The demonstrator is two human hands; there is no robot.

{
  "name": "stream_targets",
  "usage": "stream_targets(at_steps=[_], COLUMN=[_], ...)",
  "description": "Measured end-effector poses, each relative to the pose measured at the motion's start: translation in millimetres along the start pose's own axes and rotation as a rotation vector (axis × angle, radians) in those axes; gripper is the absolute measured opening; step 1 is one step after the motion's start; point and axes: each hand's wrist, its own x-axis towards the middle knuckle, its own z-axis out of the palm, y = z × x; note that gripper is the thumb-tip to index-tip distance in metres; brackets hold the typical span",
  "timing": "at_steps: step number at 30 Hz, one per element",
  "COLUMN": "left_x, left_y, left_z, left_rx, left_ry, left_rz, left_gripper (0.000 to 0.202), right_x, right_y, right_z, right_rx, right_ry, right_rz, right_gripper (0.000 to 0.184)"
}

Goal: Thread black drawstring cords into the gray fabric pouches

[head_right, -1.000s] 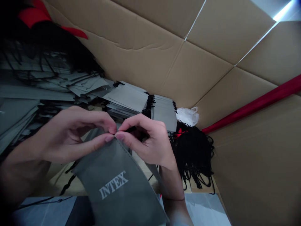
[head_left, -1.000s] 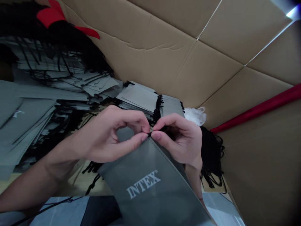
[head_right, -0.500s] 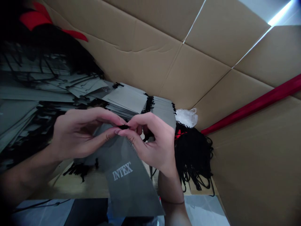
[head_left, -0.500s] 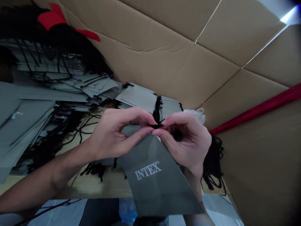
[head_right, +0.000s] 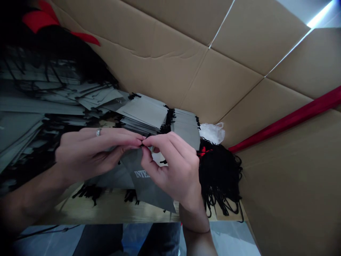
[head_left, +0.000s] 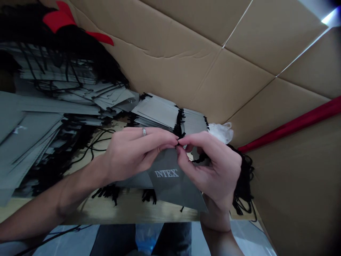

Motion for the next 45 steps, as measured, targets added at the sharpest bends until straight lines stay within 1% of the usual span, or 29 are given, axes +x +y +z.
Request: stream_targets(at_steps=[2,5,8,10,12,14,16,18,21,25,27,30,32,38,41,43,45], left_x=[1,3,5,6,7,7,8,9,10,9,9,9,10,12,11,11,13], left_y=[-2,-5,-5,-3,0,4,6,5,3,2,3,4,5,6,1,-5,-10], left_z=[1.0,1.5,0.4,-0.7,-1.8,-3.1,-4.7,-6.8,-9.6,-9.4,-8.1,-7.0,-7.1,-6.8,-5.4,-4.3,-2.9], left_rx=[0.004,0.098,0.193,0.227,0.267,0.309,0.296,0.245,0.224,0.276,0.287,0.278,0.241,0.020,-0.076,-0.168,-0.292], left_ry=[-0.020,-0.019,-0.023,-0.011,-0.011,-0.015,-0.017,-0.013,-0.045,-0.093,-0.080,-0.025,0.006,0.102,0.107,0.113,0.122], left_rz=[0.024,0.080,0.174,0.212,0.193,0.131,0.078,0.062,0.075,0.125,0.141,0.146,0.131,0.003,-0.052,-0.048,-0.031], left_gripper=[0.025,0.025,0.020,0.016,0.012,0.009,0.009,0.011,0.013,0.007,0.010,0.012,0.012,0.013,0.009,0.011,0.019], right_x=[-1,-2,-3,-3,-4,-4,-4,-3,-1,0,0,0,0,0,-1,-1,-1], right_y=[1,4,7,8,8,7,7,8,9,12,13,13,13,15,16,16,16], right_z=[-1,0,2,3,4,4,5,4,3,0,-1,-1,-1,5,9,11,13], right_rx=[-0.024,-0.061,-0.072,-0.074,-0.083,-0.096,-0.097,-0.082,-0.050,-0.044,-0.034,0.002,0.051,0.267,0.319,0.331,0.334], right_ry=[-0.009,-0.015,-0.031,-0.029,-0.021,-0.013,-0.009,-0.007,-0.017,-0.056,-0.063,-0.056,-0.046,0.007,0.028,0.044,0.073], right_rz=[0.028,0.055,0.033,0.018,0.010,0.006,0.012,0.018,0.011,0.002,-0.006,-0.009,0.001,0.052,0.058,0.060,0.030], right_gripper=[0.018,0.016,0.015,0.015,0.015,0.016,0.016,0.015,0.015,0.015,0.015,0.015,0.014,0.019,0.021,0.021,0.021])
